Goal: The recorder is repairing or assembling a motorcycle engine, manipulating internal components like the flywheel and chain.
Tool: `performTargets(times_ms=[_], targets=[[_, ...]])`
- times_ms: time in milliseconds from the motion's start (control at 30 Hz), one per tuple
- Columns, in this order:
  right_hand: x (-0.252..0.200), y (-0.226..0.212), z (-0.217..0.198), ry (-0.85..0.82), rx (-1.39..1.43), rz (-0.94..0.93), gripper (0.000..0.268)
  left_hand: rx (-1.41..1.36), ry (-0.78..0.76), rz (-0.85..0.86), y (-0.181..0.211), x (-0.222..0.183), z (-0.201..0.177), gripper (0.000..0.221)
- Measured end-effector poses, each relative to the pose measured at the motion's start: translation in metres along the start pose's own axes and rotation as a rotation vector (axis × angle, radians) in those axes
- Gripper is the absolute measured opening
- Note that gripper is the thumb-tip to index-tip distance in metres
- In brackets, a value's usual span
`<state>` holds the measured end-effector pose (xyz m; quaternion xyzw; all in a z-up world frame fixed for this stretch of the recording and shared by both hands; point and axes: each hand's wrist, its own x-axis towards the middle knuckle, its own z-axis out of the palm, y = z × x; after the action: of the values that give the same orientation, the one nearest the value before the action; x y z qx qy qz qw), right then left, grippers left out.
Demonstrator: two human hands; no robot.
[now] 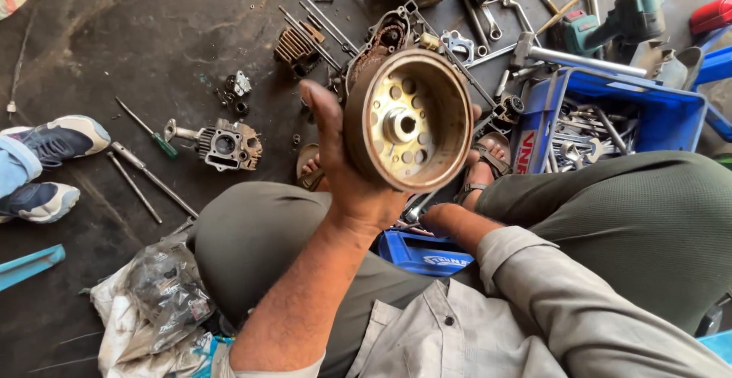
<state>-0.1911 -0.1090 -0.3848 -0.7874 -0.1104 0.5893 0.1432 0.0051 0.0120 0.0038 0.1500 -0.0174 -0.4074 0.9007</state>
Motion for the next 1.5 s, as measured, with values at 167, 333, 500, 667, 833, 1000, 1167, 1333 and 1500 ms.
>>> performTargets(times_ms=[167,333,500,667,833,1000,1167,1333,1500], targets=[[-0.009,-0.007,-0.006,0.074,0.007,0.088,0.037,0.012,0.018,-0.035,0.004,-0.002,0.005,0.099],[0.016,0.002,0.002,0.061,-0.008,0.073,0.043,0.03,-0.023,-0.029,0.0,-0.001,0.001,0.099],[0.0,-0.01,-0.011,-0.013,-0.025,0.045,0.045,0.026,-0.062,-0.028,-0.003,0.002,-0.003,0.098],[-0.037,-0.034,-0.033,0.003,-0.071,-0.058,0.039,0.017,0.007,-0.019,0.0,-0.001,0.005,0.095],[-0.138,-0.087,-0.101,0.282,-0.079,-0.155,0.036,0.041,-0.075,0.009,0.005,-0.005,0.001,0.095],[-0.274,-0.096,-0.184,0.487,0.119,-0.149,0.039,0.01,-0.059,0.009,0.007,-0.008,0.0,0.095],[-0.364,-0.069,-0.255,0.776,0.499,0.033,0.038,0.141,-0.003,0.019,0.006,-0.013,-0.002,0.095],[-0.343,-0.047,-0.267,1.029,1.053,-0.366,0.043,0.22,0.091,-0.007,0.0,-0.01,-0.009,0.086],[-0.302,-0.054,-0.27,1.03,1.098,-0.589,0.046,0.3,0.25,0.024,-0.003,-0.001,-0.023,0.086]])
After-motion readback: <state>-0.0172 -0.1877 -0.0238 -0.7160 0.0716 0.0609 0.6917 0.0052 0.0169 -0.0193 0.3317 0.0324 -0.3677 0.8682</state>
